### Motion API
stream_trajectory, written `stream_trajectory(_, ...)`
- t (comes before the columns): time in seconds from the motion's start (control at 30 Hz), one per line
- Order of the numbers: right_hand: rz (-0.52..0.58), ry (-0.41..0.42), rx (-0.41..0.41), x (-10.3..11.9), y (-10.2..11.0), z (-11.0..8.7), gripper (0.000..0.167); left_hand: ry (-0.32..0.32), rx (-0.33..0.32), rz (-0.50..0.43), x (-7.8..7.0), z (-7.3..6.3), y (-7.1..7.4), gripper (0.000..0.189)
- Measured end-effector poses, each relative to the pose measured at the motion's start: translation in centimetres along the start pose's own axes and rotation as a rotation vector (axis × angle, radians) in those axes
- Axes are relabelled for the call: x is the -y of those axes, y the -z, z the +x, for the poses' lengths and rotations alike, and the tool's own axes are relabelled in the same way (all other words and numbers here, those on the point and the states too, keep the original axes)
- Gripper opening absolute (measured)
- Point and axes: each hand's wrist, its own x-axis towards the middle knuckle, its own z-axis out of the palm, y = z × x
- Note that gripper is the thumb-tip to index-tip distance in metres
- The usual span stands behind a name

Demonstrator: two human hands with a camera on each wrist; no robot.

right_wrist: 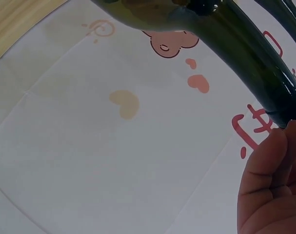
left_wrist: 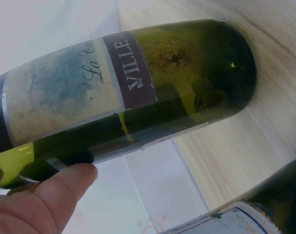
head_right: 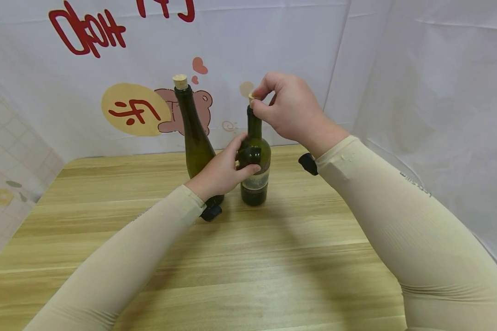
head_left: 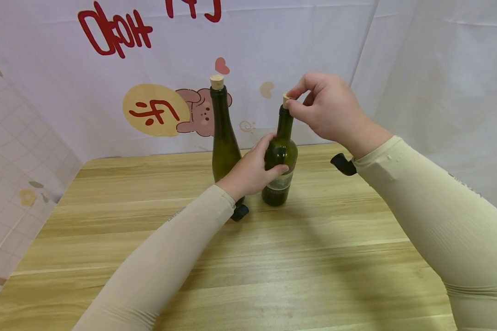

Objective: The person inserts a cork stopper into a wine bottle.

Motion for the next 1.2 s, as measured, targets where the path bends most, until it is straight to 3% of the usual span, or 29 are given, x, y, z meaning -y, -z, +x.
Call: stream_trajectory(1.2,-0.010,-0.018,0.018,-0.07,-0.02,0.00,0.013,0.009,0.012,-0.016,-0.10,-0.12,0.02,0.085)
